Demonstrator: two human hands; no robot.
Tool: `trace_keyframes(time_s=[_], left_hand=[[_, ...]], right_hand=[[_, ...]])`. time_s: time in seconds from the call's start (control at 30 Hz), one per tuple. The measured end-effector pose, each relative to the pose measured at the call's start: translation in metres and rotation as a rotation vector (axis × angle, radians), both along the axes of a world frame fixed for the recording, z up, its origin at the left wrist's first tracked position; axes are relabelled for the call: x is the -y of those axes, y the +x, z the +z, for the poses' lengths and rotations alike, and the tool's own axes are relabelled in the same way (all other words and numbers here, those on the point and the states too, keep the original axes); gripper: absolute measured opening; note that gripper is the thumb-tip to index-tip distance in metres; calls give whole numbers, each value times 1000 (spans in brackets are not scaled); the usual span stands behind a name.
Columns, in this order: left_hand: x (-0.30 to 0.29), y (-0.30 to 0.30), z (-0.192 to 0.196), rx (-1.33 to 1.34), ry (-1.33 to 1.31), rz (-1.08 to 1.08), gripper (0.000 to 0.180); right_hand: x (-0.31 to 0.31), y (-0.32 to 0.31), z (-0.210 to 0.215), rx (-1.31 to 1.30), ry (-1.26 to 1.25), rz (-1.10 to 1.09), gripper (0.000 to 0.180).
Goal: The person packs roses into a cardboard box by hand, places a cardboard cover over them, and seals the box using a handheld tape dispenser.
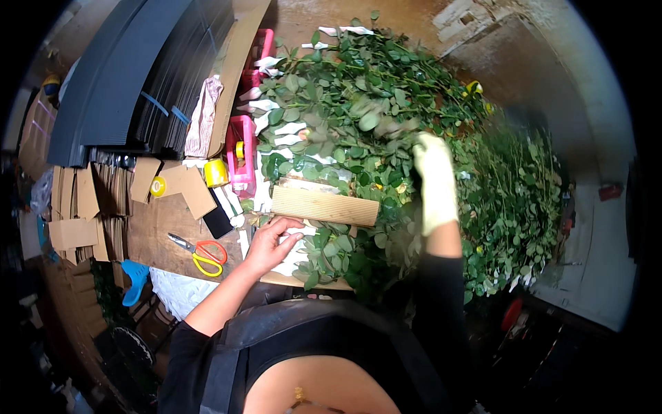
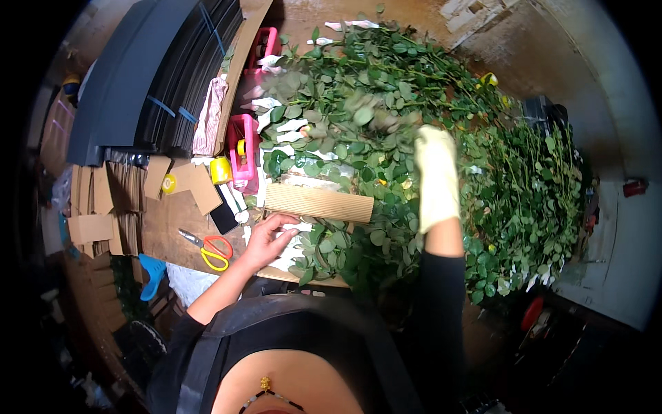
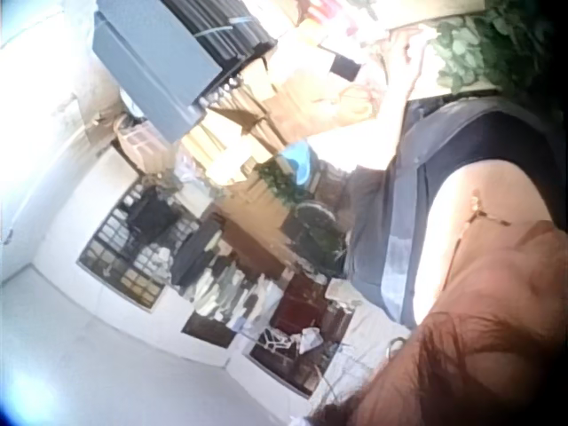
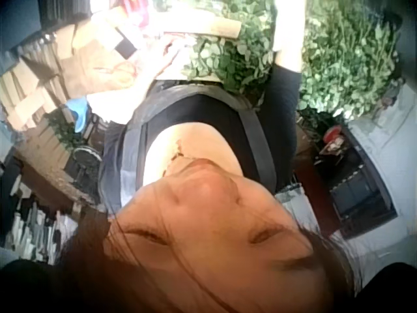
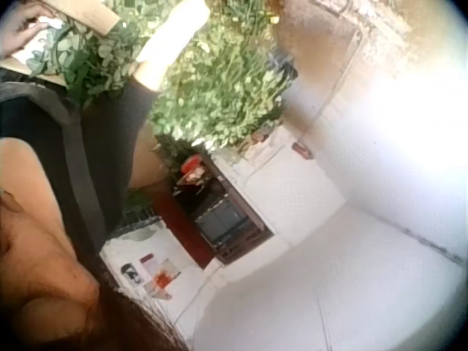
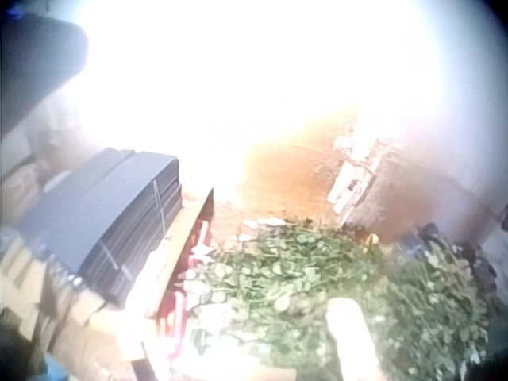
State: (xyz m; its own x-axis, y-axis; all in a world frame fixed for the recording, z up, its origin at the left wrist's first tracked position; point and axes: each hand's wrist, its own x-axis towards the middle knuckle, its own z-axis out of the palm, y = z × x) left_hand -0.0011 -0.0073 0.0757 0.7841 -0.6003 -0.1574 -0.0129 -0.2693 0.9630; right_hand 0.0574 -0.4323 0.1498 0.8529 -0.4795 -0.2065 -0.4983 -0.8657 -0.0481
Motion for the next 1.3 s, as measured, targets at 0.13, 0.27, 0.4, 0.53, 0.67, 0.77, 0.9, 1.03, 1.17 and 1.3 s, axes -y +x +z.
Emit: trace_keyframes(time_s=[0.13, 0.27, 0.4, 0.53, 0.67, 0.77, 0.9, 1.03, 1.17, 1.3], left_hand=[[10, -4, 1, 84, 70, 18, 27], [13, 1, 7, 112, 47, 24, 29], [9, 4, 6, 57, 119, 0, 28], [16, 2, 4, 125, 40, 5, 29], [13, -1, -3, 102, 4, 35, 29], [11, 0, -3, 135, 26, 34, 29], [13, -1, 0, 124, -20, 68, 33], [7, 1, -14, 340, -10, 40, 36], [15, -1, -8, 210, -51, 75, 28], [16, 0, -11, 197, 6, 67, 30]], right_hand=[[38, -32, 34, 581, -64, 232, 24], [77, -9, 29, 309, -369, 243, 30], [15, 38, 24, -169, -446, 64, 32], [-10, 4, -70, -380, -61, 231, 29], [-18, -24, -51, 190, 355, -65, 31], [-48, -58, 49, 524, 319, 354, 44], [-88, -130, 119, 646, 119, 504, 46], [-113, -169, 108, 392, 202, 570, 35], [-130, -207, 12, 263, 229, 257, 39], [-122, -213, -1, 300, 282, 314, 36]])
